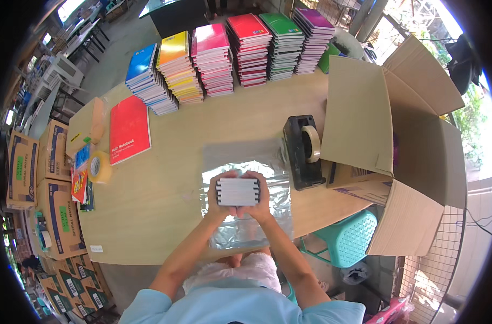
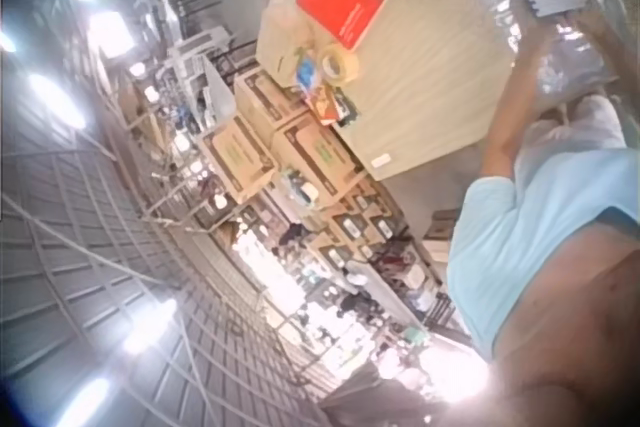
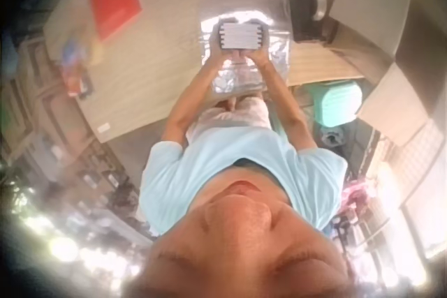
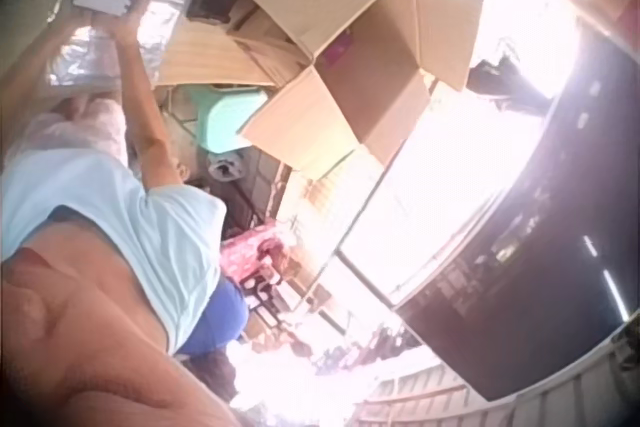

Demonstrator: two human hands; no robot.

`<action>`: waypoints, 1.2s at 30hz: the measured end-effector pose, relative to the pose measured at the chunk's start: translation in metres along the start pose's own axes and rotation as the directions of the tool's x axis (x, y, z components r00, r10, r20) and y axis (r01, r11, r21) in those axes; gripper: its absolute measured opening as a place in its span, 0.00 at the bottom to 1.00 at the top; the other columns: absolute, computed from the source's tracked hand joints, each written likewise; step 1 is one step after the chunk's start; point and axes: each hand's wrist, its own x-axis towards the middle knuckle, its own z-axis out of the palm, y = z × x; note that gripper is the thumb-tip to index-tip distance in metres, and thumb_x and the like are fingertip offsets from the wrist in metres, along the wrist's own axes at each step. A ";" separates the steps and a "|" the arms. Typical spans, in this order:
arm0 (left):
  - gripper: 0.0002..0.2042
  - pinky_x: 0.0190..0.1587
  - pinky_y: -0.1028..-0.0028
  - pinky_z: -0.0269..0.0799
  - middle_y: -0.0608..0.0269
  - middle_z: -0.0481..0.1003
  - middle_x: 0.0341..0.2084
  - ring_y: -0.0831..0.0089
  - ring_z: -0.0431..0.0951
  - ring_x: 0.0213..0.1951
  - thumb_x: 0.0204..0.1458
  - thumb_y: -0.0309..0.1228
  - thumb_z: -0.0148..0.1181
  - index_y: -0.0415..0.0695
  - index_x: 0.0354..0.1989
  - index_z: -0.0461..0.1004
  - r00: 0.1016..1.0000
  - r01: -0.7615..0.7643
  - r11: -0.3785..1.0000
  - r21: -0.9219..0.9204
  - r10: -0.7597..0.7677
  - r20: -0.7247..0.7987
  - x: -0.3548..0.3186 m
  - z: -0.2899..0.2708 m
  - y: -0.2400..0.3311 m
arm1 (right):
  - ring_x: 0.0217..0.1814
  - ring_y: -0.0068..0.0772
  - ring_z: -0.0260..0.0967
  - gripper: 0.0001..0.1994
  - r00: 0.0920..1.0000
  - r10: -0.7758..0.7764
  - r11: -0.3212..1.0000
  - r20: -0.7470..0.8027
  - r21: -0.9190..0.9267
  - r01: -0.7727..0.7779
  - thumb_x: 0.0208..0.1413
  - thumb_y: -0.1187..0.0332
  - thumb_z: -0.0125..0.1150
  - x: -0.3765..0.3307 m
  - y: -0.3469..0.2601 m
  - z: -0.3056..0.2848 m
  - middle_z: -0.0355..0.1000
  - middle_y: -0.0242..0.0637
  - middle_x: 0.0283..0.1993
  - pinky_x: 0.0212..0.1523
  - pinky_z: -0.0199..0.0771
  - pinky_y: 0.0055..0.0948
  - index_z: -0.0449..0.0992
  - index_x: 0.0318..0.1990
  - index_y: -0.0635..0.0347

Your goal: The person places stacks of notebooks into silver foil pouches, seals the pouches using adhesive tape from a dispenser, and places the sealed pouches into a cardboard box.

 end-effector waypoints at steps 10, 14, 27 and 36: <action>0.51 0.52 0.68 0.73 0.60 0.75 0.48 0.68 0.76 0.48 0.14 0.40 0.86 0.44 0.56 0.66 0.969 0.242 0.960 -0.139 -0.233 0.083 -0.002 -0.015 -0.016 | 0.75 0.65 0.42 0.69 0.834 0.010 0.069 0.552 -0.832 0.550 0.25 0.25 0.66 0.018 -0.098 0.014 0.44 0.57 0.74 0.71 0.34 0.61 0.47 0.71 0.67; 0.47 0.50 0.69 0.74 0.60 0.76 0.46 0.68 0.77 0.47 0.17 0.37 0.86 0.44 0.54 0.68 0.996 -0.024 1.000 0.002 0.024 0.084 0.004 -0.018 -0.014 | 0.74 0.61 0.46 0.67 0.931 -0.262 0.667 0.256 -0.649 0.366 0.26 0.26 0.67 0.013 -0.085 -0.017 0.47 0.58 0.73 0.71 0.38 0.57 0.48 0.70 0.65; 0.50 0.54 0.66 0.68 0.58 0.72 0.46 0.64 0.72 0.52 0.22 0.54 0.80 0.41 0.56 0.64 0.994 -0.048 0.999 0.019 0.046 0.094 -0.001 -0.015 -0.013 | 0.54 0.38 0.67 0.53 0.962 -0.141 0.981 -0.233 -0.163 0.104 0.27 0.40 0.82 -0.014 0.019 0.007 0.68 0.42 0.52 0.57 0.68 0.38 0.63 0.58 0.64; 0.66 0.65 0.32 0.32 0.60 0.57 0.69 0.50 0.50 0.71 0.29 0.53 0.76 0.41 0.73 0.36 0.937 -0.066 0.469 0.881 -0.274 0.216 -0.022 -0.096 0.035 | 0.48 0.42 0.77 0.44 0.820 0.486 0.698 0.302 -0.698 -0.156 0.36 0.46 0.76 0.068 -0.091 -0.036 0.77 0.51 0.46 0.50 0.75 0.36 0.69 0.58 0.66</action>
